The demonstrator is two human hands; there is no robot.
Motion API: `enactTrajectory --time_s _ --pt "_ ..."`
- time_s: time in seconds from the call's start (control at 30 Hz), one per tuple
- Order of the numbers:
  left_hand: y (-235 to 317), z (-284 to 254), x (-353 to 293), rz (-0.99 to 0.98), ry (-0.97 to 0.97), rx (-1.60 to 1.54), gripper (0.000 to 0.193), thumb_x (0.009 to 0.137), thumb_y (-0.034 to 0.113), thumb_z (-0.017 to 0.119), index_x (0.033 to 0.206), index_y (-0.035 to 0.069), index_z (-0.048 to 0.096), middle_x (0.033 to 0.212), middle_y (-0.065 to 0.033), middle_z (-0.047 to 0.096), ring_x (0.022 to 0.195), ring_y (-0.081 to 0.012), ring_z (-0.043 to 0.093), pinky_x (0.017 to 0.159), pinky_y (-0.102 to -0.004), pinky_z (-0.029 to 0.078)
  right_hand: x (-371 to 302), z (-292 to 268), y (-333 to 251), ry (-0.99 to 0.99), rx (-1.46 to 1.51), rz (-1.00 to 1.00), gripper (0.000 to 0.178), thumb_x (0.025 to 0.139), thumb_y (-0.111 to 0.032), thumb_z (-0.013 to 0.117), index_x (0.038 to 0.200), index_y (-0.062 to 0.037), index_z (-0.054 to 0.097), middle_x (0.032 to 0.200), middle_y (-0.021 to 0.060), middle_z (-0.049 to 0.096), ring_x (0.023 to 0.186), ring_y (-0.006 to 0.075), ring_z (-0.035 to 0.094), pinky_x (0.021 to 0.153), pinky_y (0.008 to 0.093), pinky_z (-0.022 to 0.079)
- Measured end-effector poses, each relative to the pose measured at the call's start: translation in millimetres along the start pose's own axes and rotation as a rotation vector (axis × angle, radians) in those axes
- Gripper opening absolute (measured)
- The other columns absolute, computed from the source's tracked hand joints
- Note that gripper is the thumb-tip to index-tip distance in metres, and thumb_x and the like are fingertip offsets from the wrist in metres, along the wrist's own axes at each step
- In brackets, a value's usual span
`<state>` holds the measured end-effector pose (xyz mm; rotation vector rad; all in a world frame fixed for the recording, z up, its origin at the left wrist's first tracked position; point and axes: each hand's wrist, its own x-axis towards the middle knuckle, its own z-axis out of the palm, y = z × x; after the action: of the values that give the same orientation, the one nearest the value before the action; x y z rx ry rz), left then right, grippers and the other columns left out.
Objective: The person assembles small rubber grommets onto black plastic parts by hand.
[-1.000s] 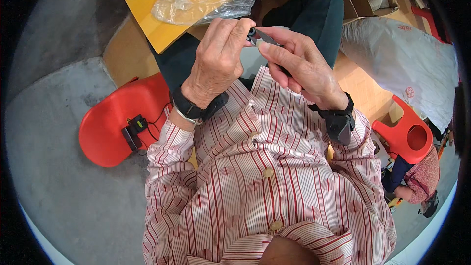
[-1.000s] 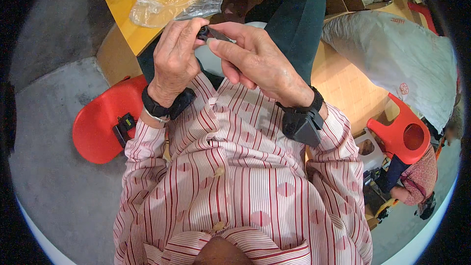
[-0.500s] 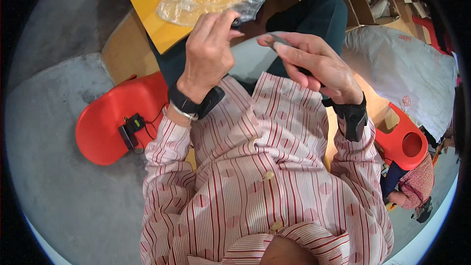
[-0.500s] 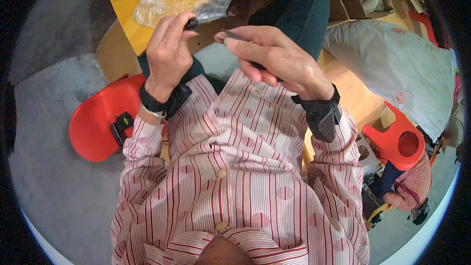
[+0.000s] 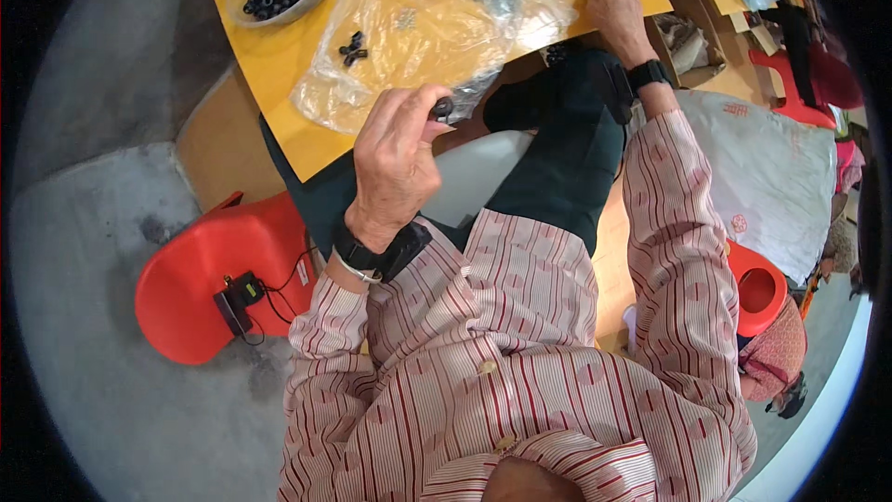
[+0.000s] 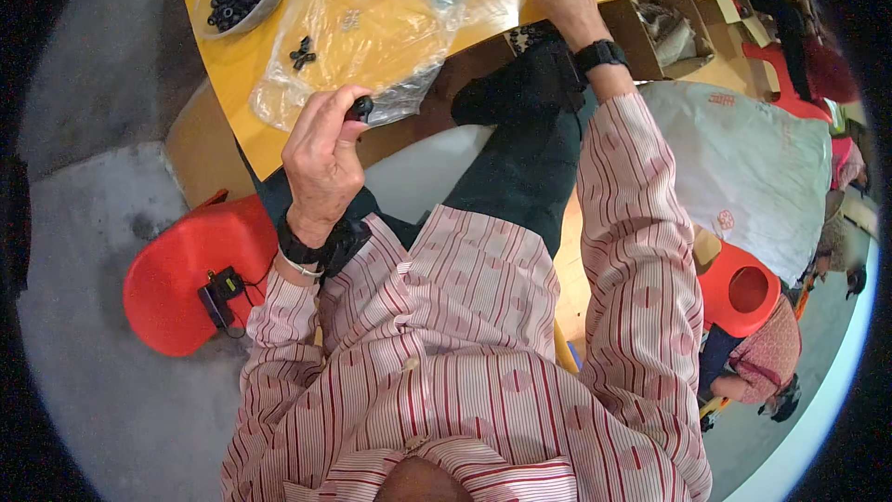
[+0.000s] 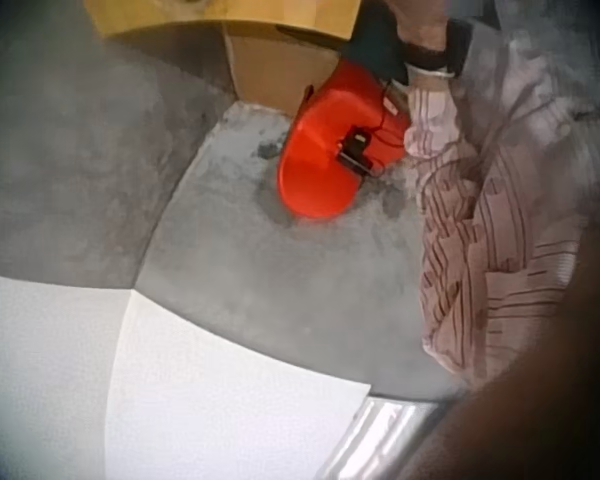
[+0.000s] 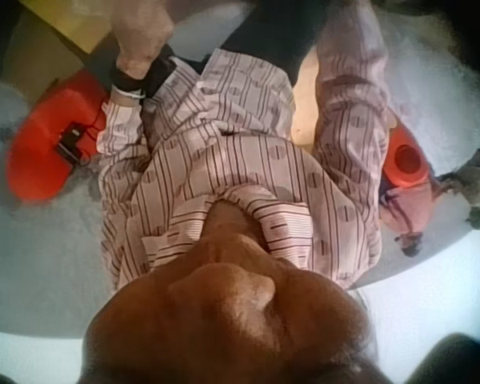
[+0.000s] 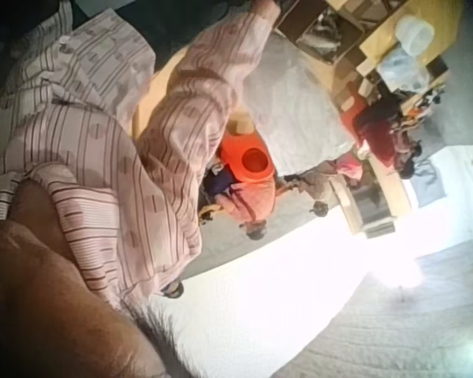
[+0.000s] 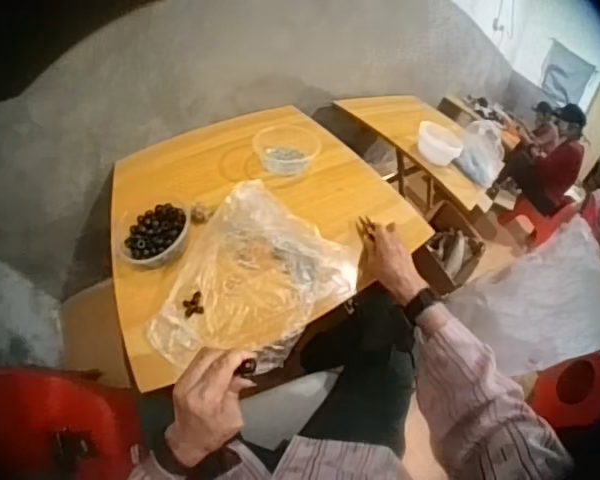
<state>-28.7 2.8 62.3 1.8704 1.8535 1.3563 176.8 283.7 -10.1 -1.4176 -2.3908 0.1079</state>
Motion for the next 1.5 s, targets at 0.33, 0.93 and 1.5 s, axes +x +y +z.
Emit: enactTrajectory --time_s 0.33,0.93,1.5 --pt "-2 -4 4 -0.060 0.015 -0.003 0.025 0.079 -0.006 0.057 0.103 0.002 0.060 0.088 -0.0130 0.060 0.079 -0.0271 0.061 0.070 -0.0299 0.048 -6 -44 -32 0.464 -0.063 -0.206 0.019 0.094 -0.023 0.053 0.105 -0.0101 0.061 0.105 0.0113 0.061 0.090 0.0237 0.057 0.076 0.0377 0.046" --pt "8 6 0 -0.020 0.066 -0.064 0.040 0.064 -0.009 0.066 0.102 -0.003 0.057 0.083 -0.0135 0.059 0.073 -0.0280 0.060 0.061 -0.0328 0.050 -126 -73 -182 -0.052 0.802 -0.424 0.050 0.065 0.006 0.061 0.113 0.0009 0.052 0.096 0.0148 0.053 0.089 0.0327 0.051 0.078 0.0374 0.044" --pt "1 3 -11 -0.145 0.080 -0.154 0.034 0.068 -0.010 0.062 0.102 -0.003 0.059 0.084 -0.0141 0.061 0.075 -0.0280 0.062 0.063 -0.0316 0.050 -129 -58 -191 -0.028 0.782 -0.414 0.048 0.061 0.007 0.061 0.109 0.0015 0.054 0.089 0.0142 0.054 0.082 0.0321 0.051 0.072 0.0363 0.043"
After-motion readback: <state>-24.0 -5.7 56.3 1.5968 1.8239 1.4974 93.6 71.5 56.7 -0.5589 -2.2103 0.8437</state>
